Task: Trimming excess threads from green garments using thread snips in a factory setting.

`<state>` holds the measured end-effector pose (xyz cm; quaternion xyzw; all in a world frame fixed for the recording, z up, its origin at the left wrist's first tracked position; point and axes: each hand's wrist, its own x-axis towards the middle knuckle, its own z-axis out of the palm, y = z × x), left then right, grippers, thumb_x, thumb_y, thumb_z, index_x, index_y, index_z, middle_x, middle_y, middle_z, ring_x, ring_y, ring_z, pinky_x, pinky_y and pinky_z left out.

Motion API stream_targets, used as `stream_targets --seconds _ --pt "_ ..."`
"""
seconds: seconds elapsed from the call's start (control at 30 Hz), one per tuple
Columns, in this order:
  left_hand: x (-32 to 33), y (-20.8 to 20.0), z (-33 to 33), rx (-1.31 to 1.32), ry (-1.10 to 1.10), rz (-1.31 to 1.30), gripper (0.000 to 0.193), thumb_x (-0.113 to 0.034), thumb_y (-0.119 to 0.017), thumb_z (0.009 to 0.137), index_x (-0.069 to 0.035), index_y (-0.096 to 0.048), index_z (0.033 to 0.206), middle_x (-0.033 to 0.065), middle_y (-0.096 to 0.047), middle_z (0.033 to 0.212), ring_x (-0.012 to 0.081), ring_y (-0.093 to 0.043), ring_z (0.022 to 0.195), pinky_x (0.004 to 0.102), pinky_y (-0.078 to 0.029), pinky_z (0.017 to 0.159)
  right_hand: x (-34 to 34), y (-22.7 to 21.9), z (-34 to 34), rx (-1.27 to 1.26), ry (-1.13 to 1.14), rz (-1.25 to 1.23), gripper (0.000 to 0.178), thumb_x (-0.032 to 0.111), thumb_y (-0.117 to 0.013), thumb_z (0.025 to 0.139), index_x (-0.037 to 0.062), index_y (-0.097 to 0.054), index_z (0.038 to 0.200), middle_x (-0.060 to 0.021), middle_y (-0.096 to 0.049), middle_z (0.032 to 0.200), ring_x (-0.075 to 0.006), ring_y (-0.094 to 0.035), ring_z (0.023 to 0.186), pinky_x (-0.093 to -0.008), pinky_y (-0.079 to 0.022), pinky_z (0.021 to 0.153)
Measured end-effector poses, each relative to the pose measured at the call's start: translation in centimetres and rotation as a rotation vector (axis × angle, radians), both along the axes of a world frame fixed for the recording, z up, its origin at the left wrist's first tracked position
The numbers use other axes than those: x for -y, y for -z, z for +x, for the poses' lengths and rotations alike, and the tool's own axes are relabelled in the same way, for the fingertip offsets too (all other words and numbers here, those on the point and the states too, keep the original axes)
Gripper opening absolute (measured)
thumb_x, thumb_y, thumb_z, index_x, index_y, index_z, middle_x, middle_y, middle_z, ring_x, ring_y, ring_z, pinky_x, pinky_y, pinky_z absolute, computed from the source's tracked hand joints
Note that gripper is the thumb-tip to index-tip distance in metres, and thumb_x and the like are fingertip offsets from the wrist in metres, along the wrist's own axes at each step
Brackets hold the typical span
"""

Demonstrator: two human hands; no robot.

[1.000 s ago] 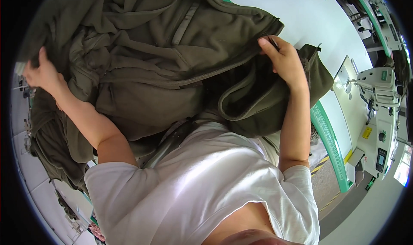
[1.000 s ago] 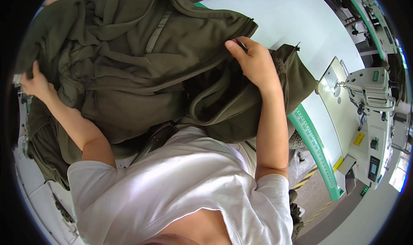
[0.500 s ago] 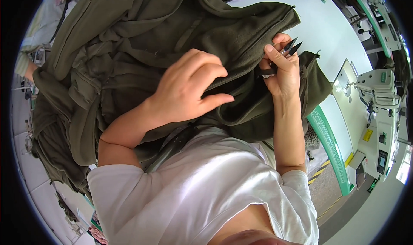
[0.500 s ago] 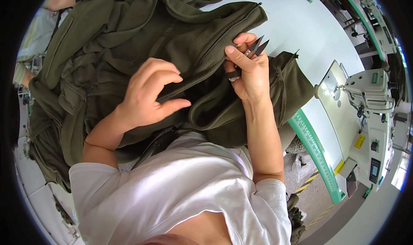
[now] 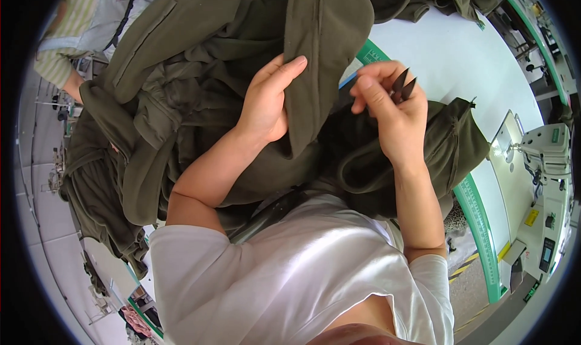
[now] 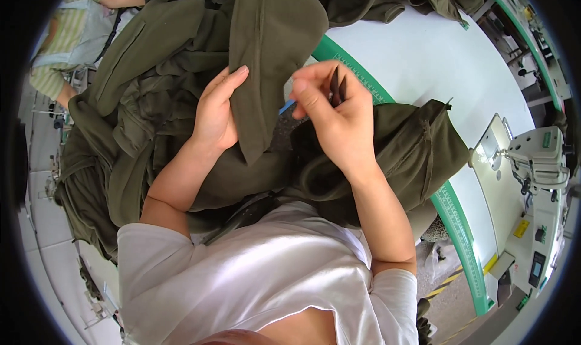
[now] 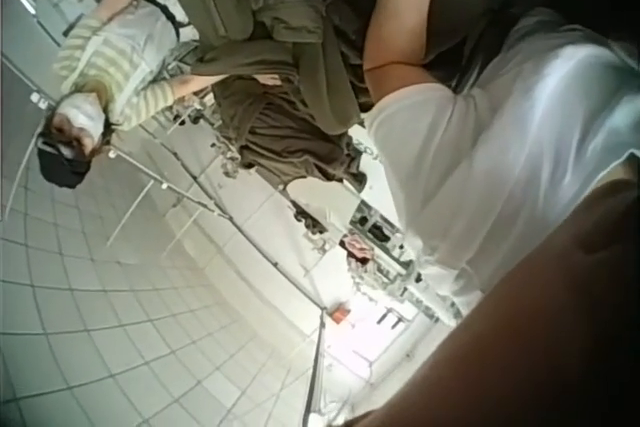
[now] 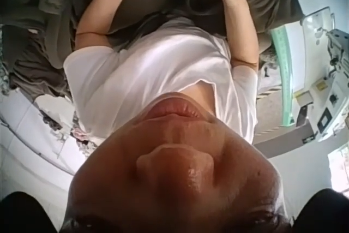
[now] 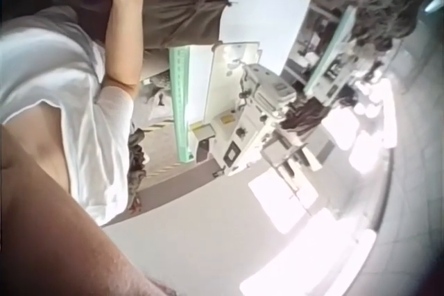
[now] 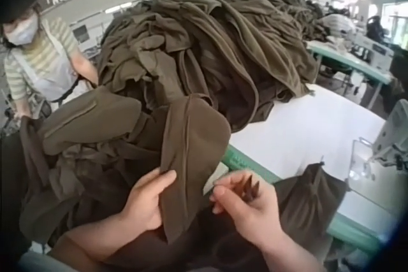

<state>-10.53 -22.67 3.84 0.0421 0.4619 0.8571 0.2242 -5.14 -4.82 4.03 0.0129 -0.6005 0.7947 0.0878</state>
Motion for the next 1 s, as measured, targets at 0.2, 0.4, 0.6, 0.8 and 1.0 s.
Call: stream_targets --seconds 0.2,0.4,0.6,0.8,1.0 --pt "0.4 0.3 0.0 0.071 0.061 -0.002 0.023 -0.018 -0.047 0.097 -0.001 -0.055 0.111 0.0097 -0.064 0.102 0.0159 -0.064 0.087 0.0302 -0.053 0.075 2.4 1.0 0.3 0.012 -0.077 0.132 0.012 0.004 -0.065 0.085 -0.0004 -0.06 0.094 -0.001 -0.06 0.075 -0.0047 -0.052 0.059 -0.0171 -0.041 0.051" --pt "0.3 0.2 0.2 0.077 0.068 -0.002 0.022 -0.017 -0.05 0.095 -0.001 -0.055 0.11 0.009 -0.064 0.101 0.0153 -0.063 0.088 0.0298 -0.053 0.076 2.9 1.6 -0.5 0.043 -0.004 0.183 0.013 0.005 -0.067 0.084 0.0003 -0.059 0.093 0.0011 -0.058 0.073 -0.0029 -0.049 0.057 -0.0166 -0.04 0.05" --pt "0.4 0.8 0.2 -0.056 0.042 -0.048 0.023 -0.006 -0.058 0.09 0.0 -0.053 0.111 0.0081 -0.064 0.101 0.013 -0.062 0.09 0.0279 -0.052 0.079 3.1 2.2 -0.5 -0.075 0.105 0.3 0.014 0.005 -0.067 0.084 -0.0005 -0.06 0.095 0.001 -0.059 0.074 -0.0026 -0.05 0.059 -0.0167 -0.041 0.05" --pt "0.3 1.2 0.3 -0.175 -0.028 -0.076 0.028 -0.001 -0.062 0.086 0.002 -0.05 0.111 0.0094 -0.064 0.101 0.0118 -0.061 0.09 0.0257 -0.05 0.081 3.4 2.3 -0.5 -0.148 0.186 0.376 0.011 0.004 -0.066 0.084 -0.0019 -0.062 0.093 0.0006 -0.06 0.073 -0.0027 -0.051 0.058 -0.0169 -0.041 0.05" --pt "0.3 1.2 0.2 -0.232 -0.043 -0.095 0.03 0.0 -0.063 0.085 0.004 -0.05 0.111 0.0098 -0.064 0.098 0.0114 -0.061 0.088 0.0242 -0.049 0.08 3.1 1.6 -0.4 -0.071 0.146 0.348 0.008 0.005 -0.066 0.084 -0.0026 -0.064 0.088 0.0006 -0.059 0.067 -0.0032 -0.05 0.054 -0.0176 -0.04 0.048"
